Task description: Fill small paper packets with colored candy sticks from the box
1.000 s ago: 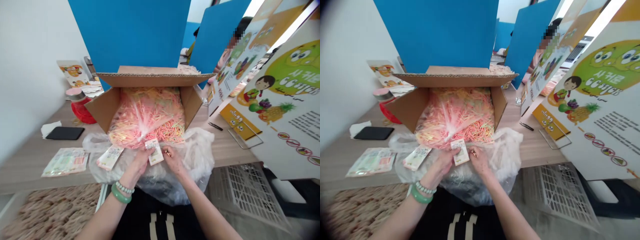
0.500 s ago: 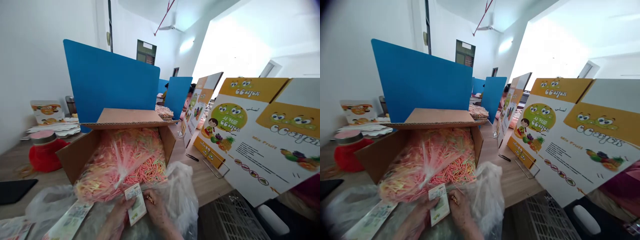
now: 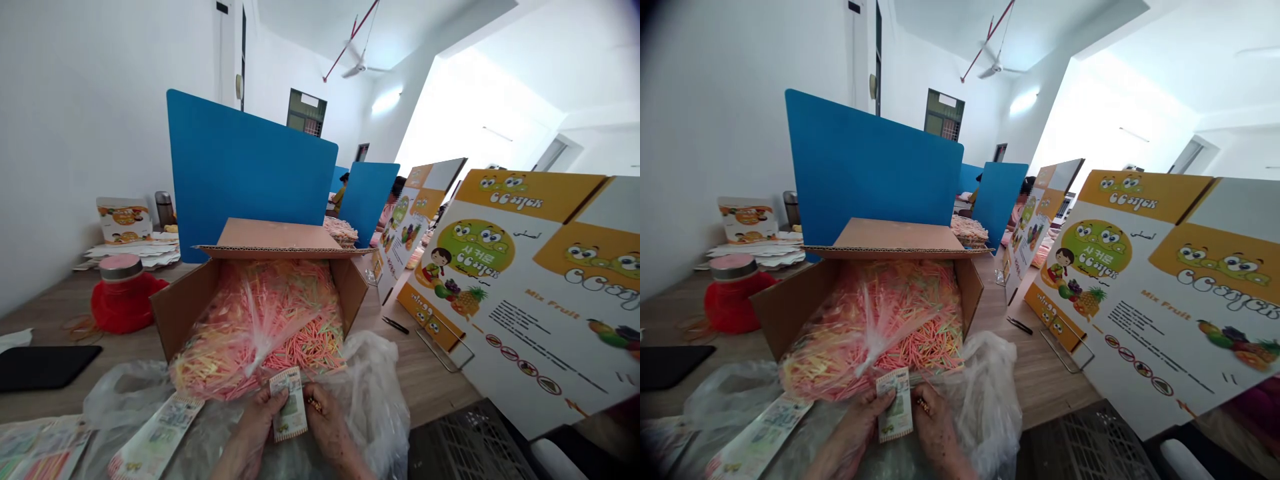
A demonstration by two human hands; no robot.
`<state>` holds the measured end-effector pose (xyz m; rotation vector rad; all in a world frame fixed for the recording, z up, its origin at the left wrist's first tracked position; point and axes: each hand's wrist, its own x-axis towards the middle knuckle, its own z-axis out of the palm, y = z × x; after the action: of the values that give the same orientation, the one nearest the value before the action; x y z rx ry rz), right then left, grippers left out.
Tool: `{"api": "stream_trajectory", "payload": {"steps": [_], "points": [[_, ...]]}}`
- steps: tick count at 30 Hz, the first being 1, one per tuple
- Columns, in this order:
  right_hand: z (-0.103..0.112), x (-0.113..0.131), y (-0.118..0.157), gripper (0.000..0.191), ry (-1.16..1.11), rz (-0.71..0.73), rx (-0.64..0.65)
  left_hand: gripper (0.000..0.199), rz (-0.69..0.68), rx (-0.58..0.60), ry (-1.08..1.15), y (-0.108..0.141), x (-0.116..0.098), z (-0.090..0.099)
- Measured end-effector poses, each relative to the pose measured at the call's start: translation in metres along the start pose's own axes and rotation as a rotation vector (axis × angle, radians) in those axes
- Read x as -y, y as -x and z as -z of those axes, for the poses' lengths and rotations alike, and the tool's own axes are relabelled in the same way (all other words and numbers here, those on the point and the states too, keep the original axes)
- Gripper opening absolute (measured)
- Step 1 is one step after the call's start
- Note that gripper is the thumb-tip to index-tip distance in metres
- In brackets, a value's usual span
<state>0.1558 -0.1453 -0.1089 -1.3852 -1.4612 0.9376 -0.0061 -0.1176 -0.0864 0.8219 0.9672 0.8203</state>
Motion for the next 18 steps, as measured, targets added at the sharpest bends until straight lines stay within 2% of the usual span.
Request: {"api": "stream_trajectory", "payload": {"steps": [13, 18], "points": [[0.002, -0.002, 0.001, 0.021, 0.023, 0.084, -0.039, 0.044, -0.029, 0.056, 0.168, -0.004, 0.002, -0.002], [0.001, -0.001, 0.004, 0.022, 0.013, 0.029, -0.028, 0.037, -0.079, -0.021, 0.087, 0.008, -0.006, -0.006]]}}
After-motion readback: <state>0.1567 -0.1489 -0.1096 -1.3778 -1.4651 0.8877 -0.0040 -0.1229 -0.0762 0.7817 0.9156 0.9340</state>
